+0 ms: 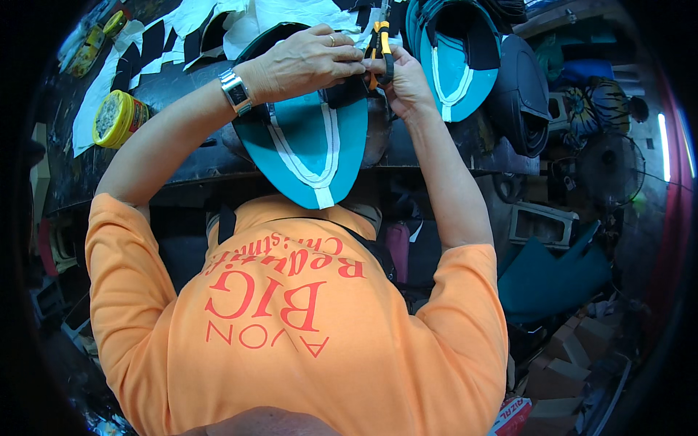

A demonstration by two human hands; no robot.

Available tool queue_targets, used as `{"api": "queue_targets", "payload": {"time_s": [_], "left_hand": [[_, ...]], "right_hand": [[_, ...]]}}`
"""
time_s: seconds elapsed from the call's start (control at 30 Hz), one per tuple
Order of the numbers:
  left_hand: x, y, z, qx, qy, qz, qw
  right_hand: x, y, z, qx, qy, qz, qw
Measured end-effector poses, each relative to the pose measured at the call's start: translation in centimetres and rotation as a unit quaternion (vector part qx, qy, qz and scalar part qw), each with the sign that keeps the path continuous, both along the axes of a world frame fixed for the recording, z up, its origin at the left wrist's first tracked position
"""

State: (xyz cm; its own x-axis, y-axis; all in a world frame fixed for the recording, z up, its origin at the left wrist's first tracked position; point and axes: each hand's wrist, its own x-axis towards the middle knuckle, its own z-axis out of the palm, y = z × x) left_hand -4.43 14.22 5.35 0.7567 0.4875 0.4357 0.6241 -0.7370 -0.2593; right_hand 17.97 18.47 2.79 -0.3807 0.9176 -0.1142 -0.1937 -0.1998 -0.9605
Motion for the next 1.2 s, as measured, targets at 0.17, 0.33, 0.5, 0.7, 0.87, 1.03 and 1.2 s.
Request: {"api": "queue_targets", "payload": {"time_s": [0.17,0.33,0.5,0.7,0.87,1.03,1.2], "left_hand": [[-0.3,-0.1,-0.4,0.014,0.036,0.011,0.999],[-0.4,-0.5,-0.6,0.054,0.079,0.010,0.995],[0.2,-0.6,-0.3,-0.023,-0.021,-0.019,0.999],[-0.2,-1.4,1.0,-0.041,-0.051,-0.049,0.997],[-0.6,-1.3,1.5,-0.041,-0.010,-0.001,0.999],[-0.6,-1.0,1.6,-0.083,0.010,-0.015,0.996],[-0.7,-2.4,1.5,-0.132,0.064,0.007,0.989]], "right_hand": [[0.0,-1.0,-0.1,0.032,-0.017,-0.018,0.999],[1.1,-1.6,-0.3,-0.005,-0.046,0.013,0.999],[0.6,-2.1,-0.6,-0.012,0.002,0.041,0.999],[-1.0,-3.2,0.0,0.002,0.015,0.029,0.999],[-1.4,-2.5,0.4,0.045,-0.041,0.028,0.998],[-1.4,-1.7,0.2,0.034,-0.090,0.039,0.995],[-1.2,-2.3,0.1,0.097,-0.145,0.057,0.983]]}}
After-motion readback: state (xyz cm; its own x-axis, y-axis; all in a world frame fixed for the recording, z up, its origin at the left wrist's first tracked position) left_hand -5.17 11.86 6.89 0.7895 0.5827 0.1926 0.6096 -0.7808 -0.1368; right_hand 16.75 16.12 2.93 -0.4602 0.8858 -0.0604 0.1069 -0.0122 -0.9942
